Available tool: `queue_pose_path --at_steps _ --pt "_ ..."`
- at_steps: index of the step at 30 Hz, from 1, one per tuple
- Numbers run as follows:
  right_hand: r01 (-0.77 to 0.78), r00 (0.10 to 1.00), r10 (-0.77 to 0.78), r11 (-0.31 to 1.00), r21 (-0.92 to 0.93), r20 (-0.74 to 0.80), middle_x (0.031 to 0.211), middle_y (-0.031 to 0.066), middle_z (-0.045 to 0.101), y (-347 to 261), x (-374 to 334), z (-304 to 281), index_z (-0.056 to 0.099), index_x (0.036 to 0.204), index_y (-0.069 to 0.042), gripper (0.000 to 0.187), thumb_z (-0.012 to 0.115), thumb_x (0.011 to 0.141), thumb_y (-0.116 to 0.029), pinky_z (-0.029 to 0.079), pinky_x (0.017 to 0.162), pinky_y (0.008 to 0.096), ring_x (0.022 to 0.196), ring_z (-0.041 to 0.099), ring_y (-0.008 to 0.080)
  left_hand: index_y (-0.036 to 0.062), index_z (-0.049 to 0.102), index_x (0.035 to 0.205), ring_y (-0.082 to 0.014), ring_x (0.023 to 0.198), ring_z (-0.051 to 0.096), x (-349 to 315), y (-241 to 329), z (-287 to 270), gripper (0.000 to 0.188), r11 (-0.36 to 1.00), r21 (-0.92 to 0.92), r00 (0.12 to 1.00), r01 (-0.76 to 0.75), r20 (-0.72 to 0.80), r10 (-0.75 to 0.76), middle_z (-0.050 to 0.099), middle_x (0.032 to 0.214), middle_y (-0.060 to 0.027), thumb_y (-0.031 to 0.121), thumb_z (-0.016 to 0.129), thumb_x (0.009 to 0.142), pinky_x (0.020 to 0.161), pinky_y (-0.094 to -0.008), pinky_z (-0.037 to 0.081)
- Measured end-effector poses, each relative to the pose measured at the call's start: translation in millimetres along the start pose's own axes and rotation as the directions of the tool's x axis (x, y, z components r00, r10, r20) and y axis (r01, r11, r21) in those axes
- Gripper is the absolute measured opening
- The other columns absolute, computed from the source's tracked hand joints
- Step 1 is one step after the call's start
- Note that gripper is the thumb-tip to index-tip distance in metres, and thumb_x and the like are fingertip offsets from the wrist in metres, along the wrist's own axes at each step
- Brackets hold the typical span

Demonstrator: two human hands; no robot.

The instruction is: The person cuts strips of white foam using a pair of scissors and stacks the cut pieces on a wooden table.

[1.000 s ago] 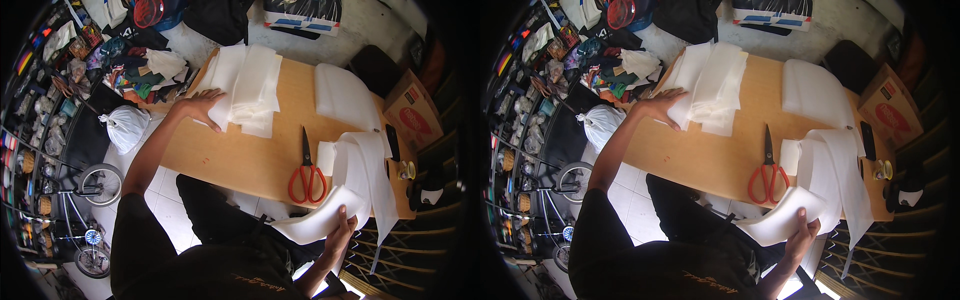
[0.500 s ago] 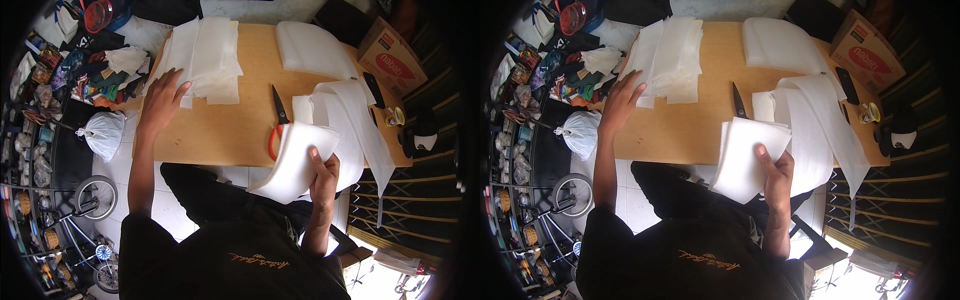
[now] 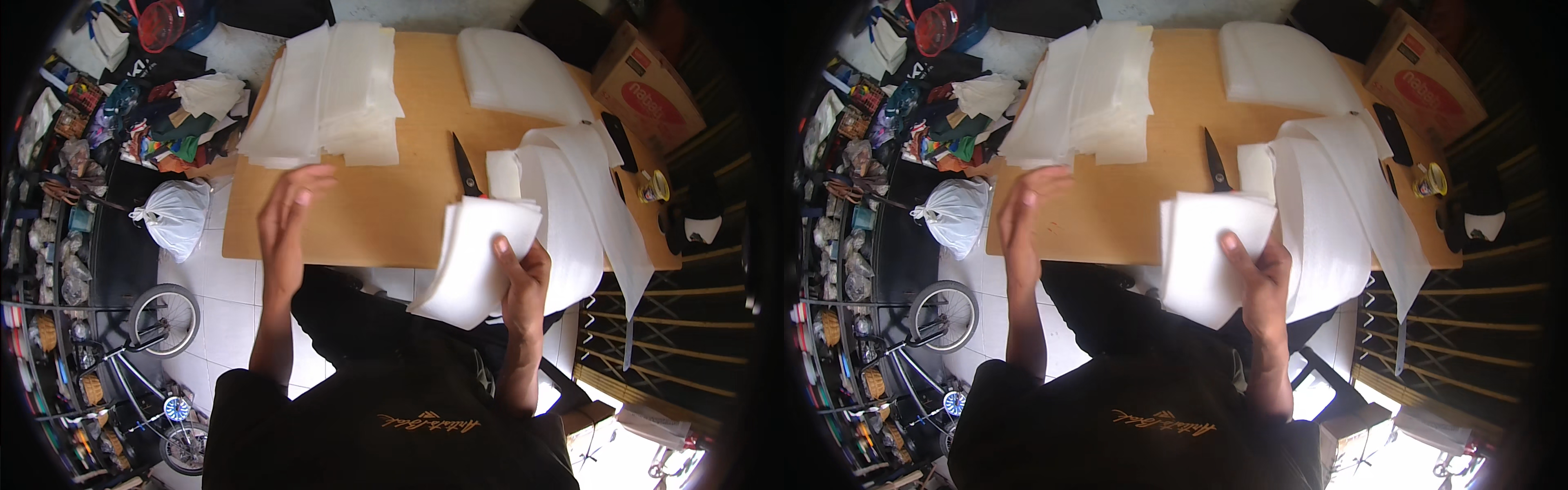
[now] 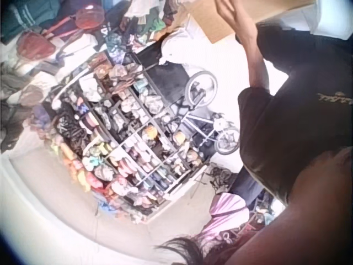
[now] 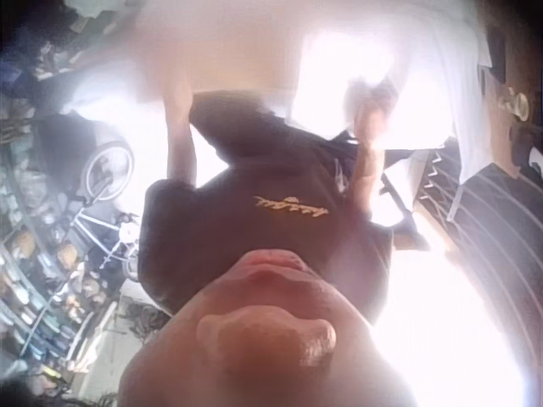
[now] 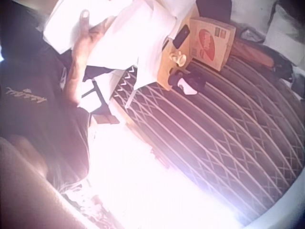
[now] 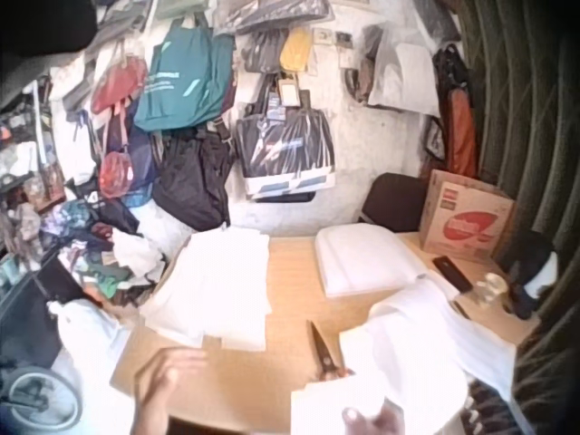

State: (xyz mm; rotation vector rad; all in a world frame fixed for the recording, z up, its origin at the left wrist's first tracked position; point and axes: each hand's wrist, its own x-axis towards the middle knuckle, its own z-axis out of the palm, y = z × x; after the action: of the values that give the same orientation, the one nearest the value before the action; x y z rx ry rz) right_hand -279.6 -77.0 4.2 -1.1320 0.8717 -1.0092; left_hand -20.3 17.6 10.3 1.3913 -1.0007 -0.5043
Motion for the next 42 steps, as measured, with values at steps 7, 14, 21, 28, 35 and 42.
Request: queue_pose_path --at_steps 7,14,21,28,35,42 --pt "0.041 0.993 -0.038 0.999 -0.028 0.109 0.100 0.0087 0.067 5.9 4.0 19.9 0.060 0.114 0.004 0.028 0.065 0.094 -0.015 0.048 0.082 0.0275 0.091 0.061 0.0131 -0.0071 0.062 0.105 -0.0045 0.084 0.053 -51.4 10.4 75.1 0.024 0.884 -0.296 0.913 0.362 0.303 -0.273 0.062 0.089 -0.0009 0.016 0.058 0.098 0.078 -0.0226 0.045" --pt "0.131 0.991 -0.131 0.991 0.014 0.017 0.105 0.0090 0.066 20.7 2.4 21.4 0.059 0.117 0.006 0.032 0.068 0.090 -0.009 0.046 0.086 0.0273 0.097 0.059 0.0132 -0.0067 0.067 0.100 -0.0047 0.077 0.054 -53.4 1.7 76.8 0.024 0.829 -0.397 0.915 0.395 0.247 -0.318 0.062 0.083 0.0003 0.016 0.060 0.097 0.068 -0.0227 0.045" --pt "0.191 0.979 -0.188 0.981 0.028 -0.081 0.102 0.0091 0.068 30.4 3.8 19.3 0.061 0.115 0.005 0.029 0.067 0.091 -0.010 0.047 0.086 0.0270 0.093 0.062 0.0132 -0.0109 0.060 0.114 -0.0212 0.095 0.067 -51.9 -1.1 65.0 0.031 0.544 -0.638 0.838 0.545 0.442 -0.320 0.068 0.107 -0.0163 0.014 0.052 0.099 0.082 -0.0332 0.052" --pt "0.098 0.993 -0.085 0.983 0.157 -0.084 0.110 0.0122 0.066 33.0 3.5 23.2 0.056 0.121 0.006 0.034 0.065 0.092 -0.008 0.045 0.092 0.0281 0.101 0.061 0.0150 -0.0080 0.052 0.123 -0.0167 0.092 0.068 -55.0 3.1 76.6 0.032 0.790 -0.500 0.931 0.355 0.263 -0.252 0.068 0.103 -0.0172 0.005 0.059 0.094 0.077 -0.0293 0.055" --pt "0.064 0.977 -0.021 0.978 0.198 -0.213 0.113 0.0108 0.065 45.4 6.3 13.0 0.053 0.123 0.004 0.039 0.067 0.091 -0.012 0.045 0.090 0.0266 0.102 0.060 0.0134 0.0004 0.049 0.105 -0.0045 0.068 0.058 -43.9 10.9 88.9 0.024 0.930 -0.363 0.982 0.058 -0.146 -0.118 0.068 0.090 -0.0104 -0.003 0.065 0.088 0.058 -0.0169 0.043" --pt "0.077 0.992 -0.056 0.978 0.193 -0.109 0.117 0.0124 0.065 62.1 30.2 -11.4 0.052 0.126 0.004 0.036 0.059 0.096 -0.013 0.046 0.098 0.0321 0.109 0.061 0.0174 -0.0038 0.064 0.114 -0.0091 0.088 0.061 35.7 21.7 16.7 0.028 0.980 0.007 0.946 -0.200 -0.258 0.195 0.067 0.103 -0.0075 0.001 0.068 0.087 0.071 -0.0204 0.049"
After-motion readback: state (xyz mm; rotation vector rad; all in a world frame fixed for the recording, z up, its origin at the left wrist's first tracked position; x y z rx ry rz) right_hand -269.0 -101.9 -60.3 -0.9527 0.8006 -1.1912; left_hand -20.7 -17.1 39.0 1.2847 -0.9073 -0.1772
